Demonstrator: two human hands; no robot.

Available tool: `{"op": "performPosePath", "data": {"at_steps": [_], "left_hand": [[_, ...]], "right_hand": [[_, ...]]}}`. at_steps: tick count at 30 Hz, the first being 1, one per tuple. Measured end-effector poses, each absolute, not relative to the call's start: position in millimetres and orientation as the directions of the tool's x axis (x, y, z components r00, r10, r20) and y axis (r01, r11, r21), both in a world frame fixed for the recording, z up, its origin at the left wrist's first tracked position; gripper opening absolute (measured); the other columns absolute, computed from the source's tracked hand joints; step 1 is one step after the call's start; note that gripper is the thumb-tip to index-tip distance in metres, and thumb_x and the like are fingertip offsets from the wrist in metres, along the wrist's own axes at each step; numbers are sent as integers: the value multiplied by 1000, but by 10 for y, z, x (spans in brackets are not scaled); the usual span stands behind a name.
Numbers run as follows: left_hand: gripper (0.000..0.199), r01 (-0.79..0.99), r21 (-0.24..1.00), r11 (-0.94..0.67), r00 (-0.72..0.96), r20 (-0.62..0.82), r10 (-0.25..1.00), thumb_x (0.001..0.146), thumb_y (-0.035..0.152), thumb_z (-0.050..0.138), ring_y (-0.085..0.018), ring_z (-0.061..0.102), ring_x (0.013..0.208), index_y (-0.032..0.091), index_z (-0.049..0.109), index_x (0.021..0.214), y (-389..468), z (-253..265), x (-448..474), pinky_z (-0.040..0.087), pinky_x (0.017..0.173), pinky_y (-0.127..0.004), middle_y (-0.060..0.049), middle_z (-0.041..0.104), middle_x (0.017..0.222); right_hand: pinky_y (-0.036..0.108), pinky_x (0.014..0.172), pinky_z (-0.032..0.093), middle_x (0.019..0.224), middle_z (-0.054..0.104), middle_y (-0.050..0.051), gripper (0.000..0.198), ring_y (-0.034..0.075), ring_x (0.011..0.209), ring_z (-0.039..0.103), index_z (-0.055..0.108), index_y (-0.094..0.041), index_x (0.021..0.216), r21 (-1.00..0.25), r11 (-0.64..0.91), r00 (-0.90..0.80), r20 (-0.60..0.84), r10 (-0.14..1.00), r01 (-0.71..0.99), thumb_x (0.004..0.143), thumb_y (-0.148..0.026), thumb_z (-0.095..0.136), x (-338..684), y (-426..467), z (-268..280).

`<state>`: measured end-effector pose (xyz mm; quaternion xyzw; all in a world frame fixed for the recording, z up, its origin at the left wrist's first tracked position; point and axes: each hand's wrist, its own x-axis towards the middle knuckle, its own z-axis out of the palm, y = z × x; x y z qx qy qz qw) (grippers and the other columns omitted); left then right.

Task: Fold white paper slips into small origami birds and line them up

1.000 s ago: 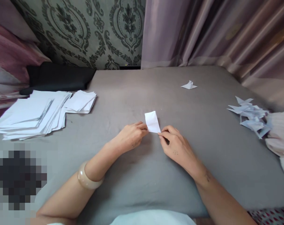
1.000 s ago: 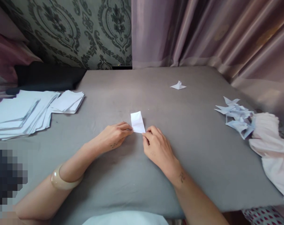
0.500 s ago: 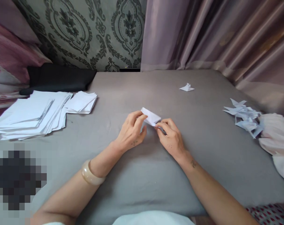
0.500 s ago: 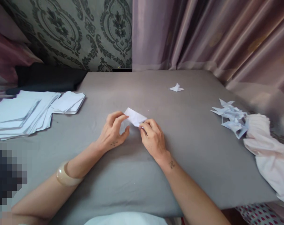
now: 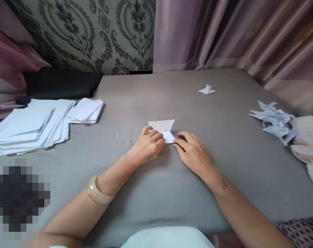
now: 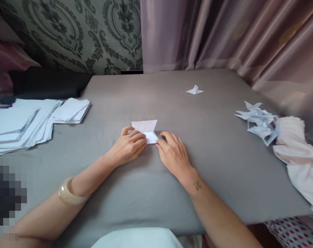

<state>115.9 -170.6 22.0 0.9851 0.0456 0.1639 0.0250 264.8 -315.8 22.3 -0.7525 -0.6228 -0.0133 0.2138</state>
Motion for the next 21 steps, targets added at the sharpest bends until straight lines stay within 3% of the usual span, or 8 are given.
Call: {"op": "performPosePath", "data": {"at_steps": [9,21], "left_hand": [[25,176,227,-958,902,352,249,96,25,40,-17,62,88,19,63,91,-1708,207,1203,31,94,-40,-4,70,93],[12,301,391,-869,852,299,430,89,28,52,-15,62,78,20,61,90,-1664,182,1346,32,88,-37,0,70,83]], "right_hand": [[35,77,47,101,65,6,13,22,93,57,67,-22,91,-410,-232,365,286,886,882,89,-25,55,2599,-3093,175],[34,72,42,89,63,7,14,21,81,54,61,-21,78,-417,-298,440,304,845,859,88,-21,51,2592,-3007,145]]}}
